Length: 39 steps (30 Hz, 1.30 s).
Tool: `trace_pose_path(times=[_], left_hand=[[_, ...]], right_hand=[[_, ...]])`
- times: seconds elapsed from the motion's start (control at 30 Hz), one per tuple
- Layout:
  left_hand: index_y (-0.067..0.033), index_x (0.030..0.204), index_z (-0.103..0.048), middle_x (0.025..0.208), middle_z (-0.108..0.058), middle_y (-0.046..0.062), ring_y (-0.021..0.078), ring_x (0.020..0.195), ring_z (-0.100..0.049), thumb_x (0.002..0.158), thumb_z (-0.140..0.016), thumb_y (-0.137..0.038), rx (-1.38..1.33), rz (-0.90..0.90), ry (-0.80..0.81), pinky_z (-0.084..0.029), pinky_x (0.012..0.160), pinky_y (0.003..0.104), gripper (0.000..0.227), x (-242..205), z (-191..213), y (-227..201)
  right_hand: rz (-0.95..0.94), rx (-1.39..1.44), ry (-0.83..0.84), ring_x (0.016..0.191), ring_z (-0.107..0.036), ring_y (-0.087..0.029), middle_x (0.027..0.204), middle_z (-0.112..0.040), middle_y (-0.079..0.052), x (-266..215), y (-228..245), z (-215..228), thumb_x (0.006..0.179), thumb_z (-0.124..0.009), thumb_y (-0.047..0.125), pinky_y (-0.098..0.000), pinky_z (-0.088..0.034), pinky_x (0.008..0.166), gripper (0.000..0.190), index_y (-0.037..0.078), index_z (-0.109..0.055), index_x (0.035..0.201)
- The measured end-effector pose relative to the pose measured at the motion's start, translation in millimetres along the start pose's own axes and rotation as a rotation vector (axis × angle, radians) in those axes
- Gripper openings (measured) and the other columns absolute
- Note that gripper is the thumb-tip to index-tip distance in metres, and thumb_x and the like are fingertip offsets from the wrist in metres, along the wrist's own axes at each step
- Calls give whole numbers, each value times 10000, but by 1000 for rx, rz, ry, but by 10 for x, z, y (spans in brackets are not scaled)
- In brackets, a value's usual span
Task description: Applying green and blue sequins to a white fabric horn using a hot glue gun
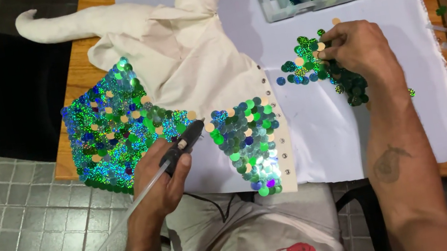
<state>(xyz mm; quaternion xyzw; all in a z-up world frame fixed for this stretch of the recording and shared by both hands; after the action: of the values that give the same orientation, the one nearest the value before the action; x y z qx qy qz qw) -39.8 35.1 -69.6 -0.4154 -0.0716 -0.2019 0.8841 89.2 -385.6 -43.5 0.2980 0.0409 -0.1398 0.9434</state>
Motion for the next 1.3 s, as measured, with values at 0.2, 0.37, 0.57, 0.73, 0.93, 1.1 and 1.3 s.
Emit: trace_pose_path(times=[0.2,0.37,0.57,0.73,0.93,1.1,1.3], left_hand=[[-105,817,-594,750,-494,63,278,648,-489,1019,-434,-443,48,37,13,-374,568,427,425,6,-19,41],[-95,859,-599,755,-465,77,287,660,-471,1033,-430,-407,47,0,8,-370,581,428,396,6,-11,25],[-84,870,-602,780,-514,90,299,705,-516,1030,-425,-422,21,16,31,-406,625,429,414,25,43,-18],[-113,896,-621,846,-588,78,331,761,-595,985,-513,-465,122,150,110,-432,635,448,378,77,106,-55],[-75,874,-679,802,-649,169,433,757,-659,983,-528,-529,152,175,263,-509,669,520,491,359,237,-208],[-89,822,-676,762,-624,108,321,727,-646,1024,-477,-524,196,312,356,-513,688,427,520,507,370,-358],[-90,791,-648,737,-637,129,363,753,-678,1003,-462,-572,276,315,410,-505,694,459,558,553,349,-336]], right_hand=[[-54,139,21,855,-658,-109,1029,-764,8,-154,174,94,870,-789,69,-277,-527,698,66,90,-736,838],[-85,308,47,1081,-667,-112,1069,-757,-20,-269,199,245,904,-743,95,-293,-478,970,133,121,-748,1034],[27,382,102,939,-663,-121,1026,-751,-28,-352,349,228,937,-742,58,-277,-517,781,154,100,-760,1084],[123,390,175,780,-611,-75,861,-729,-23,-489,702,-14,940,-747,59,-206,-474,706,74,83,-770,1006],[299,371,303,689,-615,-126,756,-685,-43,-590,1125,-495,802,-821,65,-285,-526,639,167,85,-794,965],[359,351,455,698,-604,-154,742,-669,-96,-692,1383,-752,818,-784,55,-270,-562,585,153,0,-780,960],[334,314,494,683,-688,-166,748,-742,-82,-764,1391,-977,869,-772,150,-299,-588,557,124,74,-797,963]])
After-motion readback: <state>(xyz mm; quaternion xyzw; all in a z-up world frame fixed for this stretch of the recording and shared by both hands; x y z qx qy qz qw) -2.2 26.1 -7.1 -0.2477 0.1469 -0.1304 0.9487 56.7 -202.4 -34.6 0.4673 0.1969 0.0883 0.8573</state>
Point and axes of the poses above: each hand's wrist, its own x-axis towards the middle knuckle, its own z-axis out of the back of the hand, y = z × x, the point moved 3 cm from there along x, towards the middle knuckle
